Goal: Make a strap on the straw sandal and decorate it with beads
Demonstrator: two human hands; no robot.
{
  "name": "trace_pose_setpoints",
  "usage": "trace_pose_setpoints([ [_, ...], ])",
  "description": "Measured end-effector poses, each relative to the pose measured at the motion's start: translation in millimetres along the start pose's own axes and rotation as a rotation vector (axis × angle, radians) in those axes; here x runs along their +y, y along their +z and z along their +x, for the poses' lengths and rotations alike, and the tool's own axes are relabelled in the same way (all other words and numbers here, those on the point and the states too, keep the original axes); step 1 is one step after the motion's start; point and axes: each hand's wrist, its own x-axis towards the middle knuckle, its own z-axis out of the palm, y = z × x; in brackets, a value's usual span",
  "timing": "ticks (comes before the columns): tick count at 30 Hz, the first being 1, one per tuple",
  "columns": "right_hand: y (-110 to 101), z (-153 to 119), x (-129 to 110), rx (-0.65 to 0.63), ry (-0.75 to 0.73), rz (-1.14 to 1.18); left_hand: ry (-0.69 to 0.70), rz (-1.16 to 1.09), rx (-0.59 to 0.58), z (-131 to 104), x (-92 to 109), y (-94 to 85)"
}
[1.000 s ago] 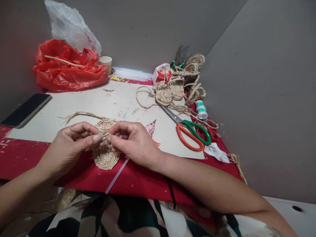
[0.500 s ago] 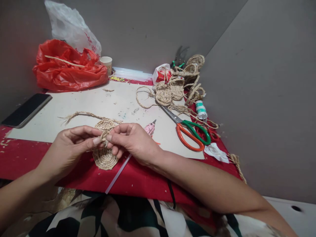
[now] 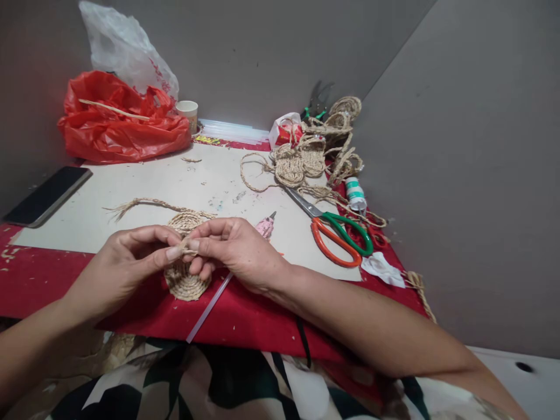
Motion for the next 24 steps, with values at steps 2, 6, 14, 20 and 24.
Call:
trace_pose_setpoints([
  [2, -0.1, -1.1, -2.9, -0.009, -0.010, -0.020, 0.077, 0.059, 0.044, -0.5, -0.4, 1.1],
  [6, 3.4, -3.2, -5.0, 0.047, -0.064, -0.088, 0.159, 0.138, 0.104, -1.9, -2.4, 2.8],
  [14, 5.3, -3.3, 2.7, 0.120, -0.202, -0.101, 0.159, 0.065, 0.161, -2.7, -7.1, 9.5],
  [20, 7.3, -3.4, 5.3, 0.146, -0.317, -0.219, 0.114, 0.005, 0.236, -4.0, -12.9, 10.1],
  [24, 4.7, -5.8, 6.6, 0.144, -0.699, -0.653, -0.021, -0.125, 0.193, -1.5, -11.7, 8.1],
])
